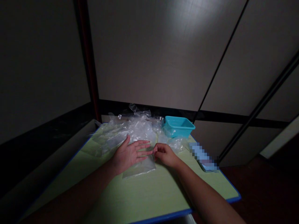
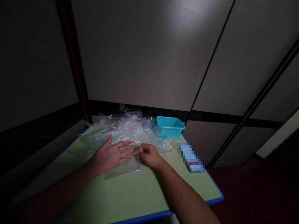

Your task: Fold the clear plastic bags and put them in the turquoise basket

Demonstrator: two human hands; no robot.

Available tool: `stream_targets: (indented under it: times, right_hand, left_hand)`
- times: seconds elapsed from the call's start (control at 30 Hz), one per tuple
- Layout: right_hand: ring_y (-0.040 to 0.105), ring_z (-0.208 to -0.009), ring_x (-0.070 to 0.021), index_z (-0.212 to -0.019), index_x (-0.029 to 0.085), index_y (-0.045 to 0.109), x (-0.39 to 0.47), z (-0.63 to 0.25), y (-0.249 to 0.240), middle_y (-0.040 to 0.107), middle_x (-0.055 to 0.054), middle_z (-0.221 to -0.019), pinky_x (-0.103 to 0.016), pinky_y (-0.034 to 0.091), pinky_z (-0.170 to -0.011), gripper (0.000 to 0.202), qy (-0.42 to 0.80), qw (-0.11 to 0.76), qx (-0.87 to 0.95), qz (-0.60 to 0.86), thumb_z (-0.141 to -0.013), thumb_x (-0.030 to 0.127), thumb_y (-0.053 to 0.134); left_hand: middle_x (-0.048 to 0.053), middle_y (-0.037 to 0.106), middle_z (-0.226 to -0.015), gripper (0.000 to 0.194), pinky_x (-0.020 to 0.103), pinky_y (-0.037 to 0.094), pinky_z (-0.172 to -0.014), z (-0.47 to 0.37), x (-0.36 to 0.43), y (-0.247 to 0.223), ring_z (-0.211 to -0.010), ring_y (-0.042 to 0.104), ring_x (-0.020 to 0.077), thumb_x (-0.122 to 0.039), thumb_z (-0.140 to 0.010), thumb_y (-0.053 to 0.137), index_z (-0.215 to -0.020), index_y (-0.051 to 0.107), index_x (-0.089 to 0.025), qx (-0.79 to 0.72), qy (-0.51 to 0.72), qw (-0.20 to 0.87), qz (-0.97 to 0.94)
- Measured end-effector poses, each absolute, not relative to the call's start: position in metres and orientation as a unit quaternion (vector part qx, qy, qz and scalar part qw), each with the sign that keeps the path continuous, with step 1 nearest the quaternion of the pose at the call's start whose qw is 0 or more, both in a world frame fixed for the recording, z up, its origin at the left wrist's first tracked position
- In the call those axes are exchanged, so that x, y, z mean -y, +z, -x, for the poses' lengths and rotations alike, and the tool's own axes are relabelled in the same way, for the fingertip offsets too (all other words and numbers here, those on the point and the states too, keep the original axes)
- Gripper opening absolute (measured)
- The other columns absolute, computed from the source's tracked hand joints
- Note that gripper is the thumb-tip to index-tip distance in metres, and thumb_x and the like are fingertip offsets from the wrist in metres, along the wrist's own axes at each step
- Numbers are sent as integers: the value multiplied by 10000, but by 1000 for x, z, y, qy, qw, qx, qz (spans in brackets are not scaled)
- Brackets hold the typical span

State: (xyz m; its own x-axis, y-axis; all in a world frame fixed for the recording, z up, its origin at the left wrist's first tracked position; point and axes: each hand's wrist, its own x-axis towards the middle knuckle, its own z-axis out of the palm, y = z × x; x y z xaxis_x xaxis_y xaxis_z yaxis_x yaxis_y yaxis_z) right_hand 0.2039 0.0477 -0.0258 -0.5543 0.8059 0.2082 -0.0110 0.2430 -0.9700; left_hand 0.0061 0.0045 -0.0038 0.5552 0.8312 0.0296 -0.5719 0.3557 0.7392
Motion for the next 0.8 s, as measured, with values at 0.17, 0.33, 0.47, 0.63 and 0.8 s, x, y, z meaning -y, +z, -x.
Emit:
stream_targets:
  times: [0.17,0.33,0.47,0.63,0.8]
  right_hand:
    - [499,-456,-89,-624,156,532,-48,-204,-24,563,23,-529,-214,393,-478,56,559,379,679,288,-619,197,571]
    - [514,-465,-96,-622,155,539,-48,-205,-23,573,17,-528,-222,409,-491,45,560,378,676,293,-612,185,572]
    - [506,-459,-92,-627,161,527,-49,-205,-25,548,34,-521,-214,401,-476,23,550,378,684,294,-617,163,547]
    - [493,-456,-92,-613,175,487,-49,-204,-28,523,45,-533,-224,413,-474,87,571,385,671,275,-620,187,572]
    - [503,-461,-98,-646,162,528,-48,-204,-24,542,28,-551,-232,410,-476,93,592,379,657,274,-640,214,605]
  left_hand:
    - [199,469,-1272,735,472,233,-978,-7,-4,-4,-1189,411,362,-690,-788,238,-1138,508,-102,-169,439,804,-363]
    - [191,470,-1273,731,476,233,-980,-8,-3,-2,-1184,420,354,-695,-784,235,-1121,518,-111,-167,444,803,-361]
    - [196,481,-1261,751,478,239,-978,-8,-2,-1,-1181,423,354,-701,-780,227,-1136,515,-106,-171,441,802,-365]
    - [193,492,-1254,764,472,235,-983,-8,-3,-2,-1185,421,352,-705,-778,226,-1145,517,-102,-170,437,806,-362]
    - [197,505,-1238,758,462,264,-973,-8,-2,-1,-1178,432,346,-697,-787,219,-1137,525,-99,-172,446,804,-354]
